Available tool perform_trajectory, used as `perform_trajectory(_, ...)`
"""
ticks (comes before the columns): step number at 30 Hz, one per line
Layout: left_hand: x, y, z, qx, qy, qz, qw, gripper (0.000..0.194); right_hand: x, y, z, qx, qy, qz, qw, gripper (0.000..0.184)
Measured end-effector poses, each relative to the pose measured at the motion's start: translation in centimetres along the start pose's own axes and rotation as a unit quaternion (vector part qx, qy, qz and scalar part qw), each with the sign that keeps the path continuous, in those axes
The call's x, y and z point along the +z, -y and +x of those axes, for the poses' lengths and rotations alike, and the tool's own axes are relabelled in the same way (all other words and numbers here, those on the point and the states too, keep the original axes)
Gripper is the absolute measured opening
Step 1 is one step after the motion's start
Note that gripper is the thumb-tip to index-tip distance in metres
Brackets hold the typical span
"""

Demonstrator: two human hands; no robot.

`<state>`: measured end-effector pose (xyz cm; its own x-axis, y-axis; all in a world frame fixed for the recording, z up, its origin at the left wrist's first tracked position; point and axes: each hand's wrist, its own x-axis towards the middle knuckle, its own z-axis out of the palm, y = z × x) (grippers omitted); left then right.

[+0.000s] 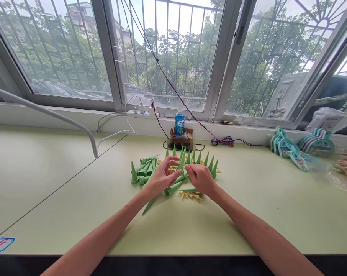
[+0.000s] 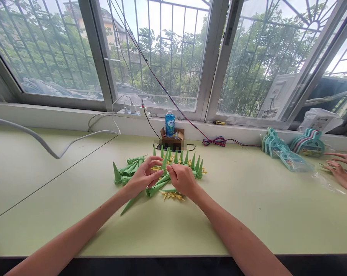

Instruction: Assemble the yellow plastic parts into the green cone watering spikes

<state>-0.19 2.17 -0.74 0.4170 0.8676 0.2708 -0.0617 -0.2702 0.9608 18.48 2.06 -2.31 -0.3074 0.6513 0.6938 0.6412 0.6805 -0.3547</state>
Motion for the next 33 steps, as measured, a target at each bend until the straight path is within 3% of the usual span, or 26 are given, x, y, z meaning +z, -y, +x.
perform_trajectory(9,0.1,-0.2,-0.1,0.011,-0.023,0.028,0.999,0.041,0.2,-0.3,0.0,-0.004,0.009,0.004,1.0,0.04)
perform_trajectory(18,0.3,-0.9,0.2,0.012,-0.117,0.037,0.992,0.038,-0.2,-0.7,0.0,-0.072,-0.021,-0.038,0.996,0.036)
perform_trajectory(25,0.3,-1.0,0.1,-0.039,-0.069,0.055,0.995,0.051,-0.7,-0.5,0.3,-0.155,-0.007,-0.097,0.983,0.037)
perform_trajectory(33,-0.1,-0.7,0.1,-0.071,-0.012,0.009,0.997,0.047,-0.8,-0.5,0.1,-0.16,0.007,-0.093,0.983,0.032)
